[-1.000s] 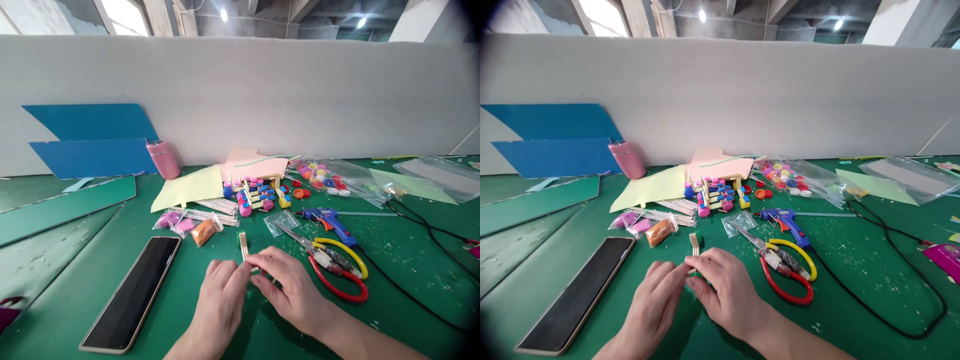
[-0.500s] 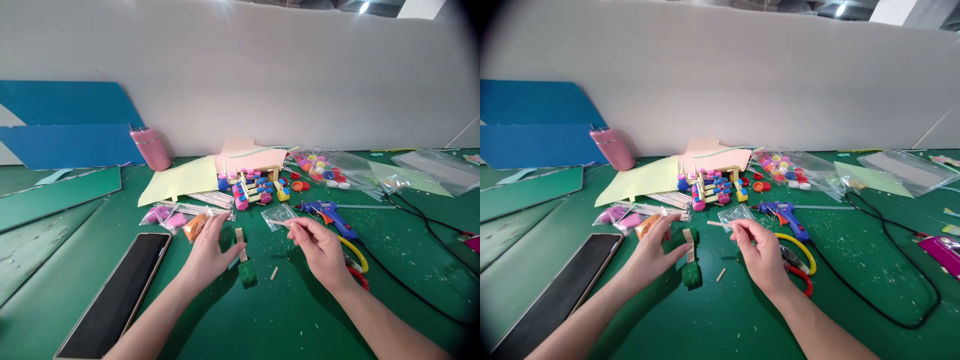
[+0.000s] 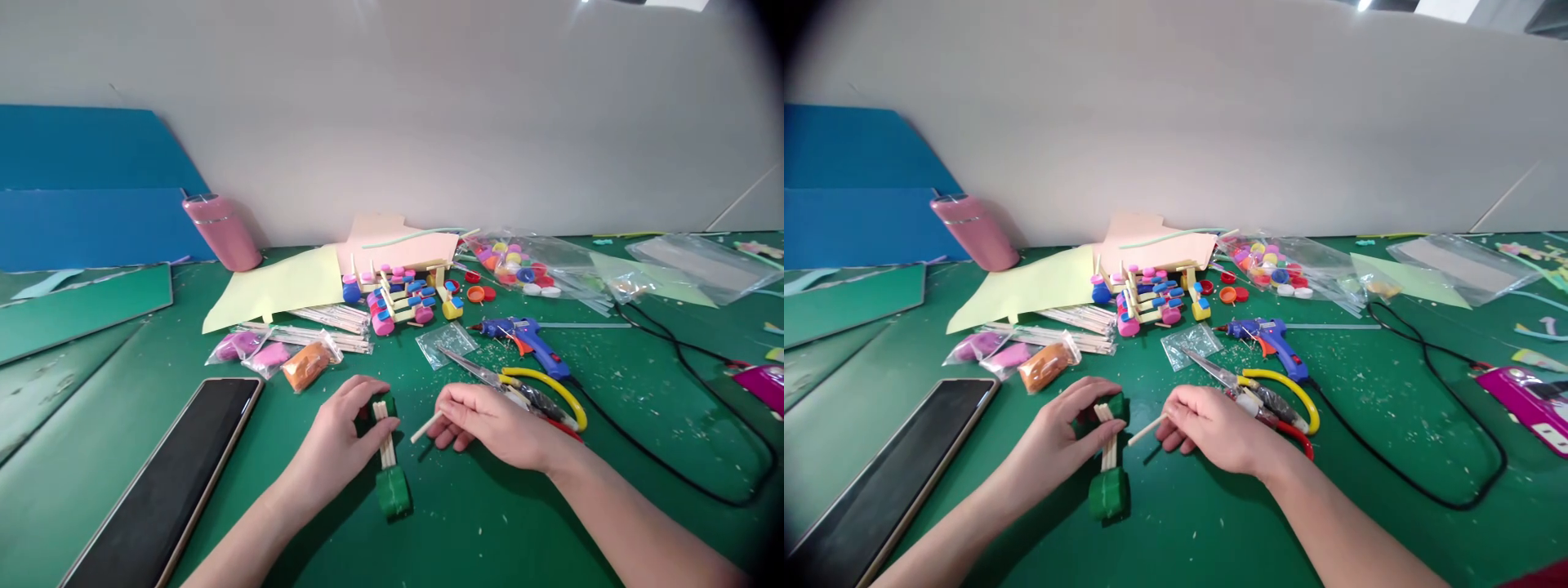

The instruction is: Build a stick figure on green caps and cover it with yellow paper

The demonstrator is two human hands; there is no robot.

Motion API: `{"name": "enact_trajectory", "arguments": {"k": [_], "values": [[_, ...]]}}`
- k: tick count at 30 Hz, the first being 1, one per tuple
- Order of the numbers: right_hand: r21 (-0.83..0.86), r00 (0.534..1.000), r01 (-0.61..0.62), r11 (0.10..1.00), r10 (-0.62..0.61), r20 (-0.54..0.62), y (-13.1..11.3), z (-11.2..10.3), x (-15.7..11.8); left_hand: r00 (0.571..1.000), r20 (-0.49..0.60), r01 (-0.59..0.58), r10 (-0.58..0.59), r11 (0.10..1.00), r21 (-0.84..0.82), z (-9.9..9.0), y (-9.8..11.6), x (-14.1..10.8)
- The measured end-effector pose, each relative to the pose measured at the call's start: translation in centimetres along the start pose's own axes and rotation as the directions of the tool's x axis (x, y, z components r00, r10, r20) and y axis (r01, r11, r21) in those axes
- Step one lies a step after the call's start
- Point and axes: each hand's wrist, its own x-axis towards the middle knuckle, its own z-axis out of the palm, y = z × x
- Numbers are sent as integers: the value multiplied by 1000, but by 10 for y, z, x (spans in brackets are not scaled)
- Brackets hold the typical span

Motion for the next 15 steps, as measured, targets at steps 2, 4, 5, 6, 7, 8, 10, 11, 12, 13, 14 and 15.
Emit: {"name": "enact_trajectory", "arguments": {"k": [2,4,5,6,7,8,10,11,12,13,14,15], "values": [[-40,998,28,999,-30,-56,0,-2,2,1000,9,12,-12,1000,4,2,4,-4],[-73,993,47,996,-55,-104,0,-4,4,999,16,28,-28,1000,13,5,8,-7],[-83,990,56,995,-67,-126,0,-4,5,999,17,36,-36,999,17,6,10,-8],[-90,986,65,994,-78,-147,0,-5,6,999,17,39,-40,999,20,7,12,-9],[-93,982,72,993,-87,-166,0,-6,7,999,18,39,-39,999,20,8,13,-9],[-88,979,79,993,-94,-182,0,-7,7,999,18,36,-37,999,19,9,14,-9],[-65,968,108,992,-120,-219,-1,-8,6,999,24,26,-26,999,21,10,16,-8],[-57,959,135,989,-145,-245,-2,-8,5,999,29,20,-21,1000,24,10,17,-7],[-55,944,170,984,-179,-277,-4,-7,3,999,33,16,-17,999,28,10,18,-5],[-62,925,210,976,-219,-310,-6,-7,1,999,36,11,-13,999,33,11,19,-4],[-77,905,246,966,-257,-338,-8,-5,-1,999,39,7,-9,999,37,12,20,-3],[-96,887,276,956,-292,-358,-10,-4,-3,999,42,3,-5,999,40,12,21,-2]]}}
